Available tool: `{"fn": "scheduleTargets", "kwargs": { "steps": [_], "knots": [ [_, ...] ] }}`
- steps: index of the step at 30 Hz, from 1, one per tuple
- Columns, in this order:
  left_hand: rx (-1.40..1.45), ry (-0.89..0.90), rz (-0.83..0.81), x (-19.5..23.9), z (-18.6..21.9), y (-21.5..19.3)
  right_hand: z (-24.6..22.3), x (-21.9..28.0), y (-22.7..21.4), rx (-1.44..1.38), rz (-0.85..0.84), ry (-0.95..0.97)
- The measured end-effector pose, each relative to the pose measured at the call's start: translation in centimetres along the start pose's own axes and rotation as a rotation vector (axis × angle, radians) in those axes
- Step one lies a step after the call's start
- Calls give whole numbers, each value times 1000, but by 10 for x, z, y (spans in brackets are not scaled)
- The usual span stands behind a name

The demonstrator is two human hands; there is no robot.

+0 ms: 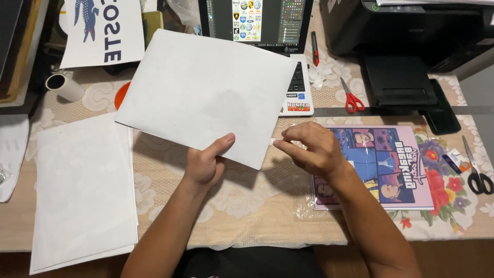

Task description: The person sits at a table and peels small white stickers from a sheet, placing them into a red bowl. They handle a white sheet of paper, folding and unfolding it, and continue peeling stickers throughout the video.

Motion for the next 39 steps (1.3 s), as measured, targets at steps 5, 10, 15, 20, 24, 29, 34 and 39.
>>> {"fn": "scheduleTargets", "kwargs": {
  "steps": [5,10,15,20,24,29,34,39],
  "knots": [
    [66,-24,-8,-4,-1,2,-6,-15,-4,-49,43,-28],
    [147,-65,-26,-9,10,21,-14,-24,-3,-68,114,-11],
    [190,-91,-79,-12,13,30,-18,-16,1,-46,157,-48],
    [226,-89,-103,-4,37,57,-21,-15,3,-24,177,-61],
    [242,-68,-135,-3,53,71,-24,-18,5,-23,189,-53],
    [251,-61,-134,0,50,72,-22,-14,8,-27,180,-37],
    [236,-49,-140,-1,41,65,-23,-15,7,-11,190,-42],
    [234,-20,-166,-1,23,53,-23,-17,6,-40,177,-39]
  ]
}}
Point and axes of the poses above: each hand's wrist, its own x-axis away from the middle knuckle, its own y-axis out of the palm, z = x × y, the point moved 6 cm from there along -x, towards the middle knuckle, and after that the axes turned 6 degrees about y, right-handed, at the moved point
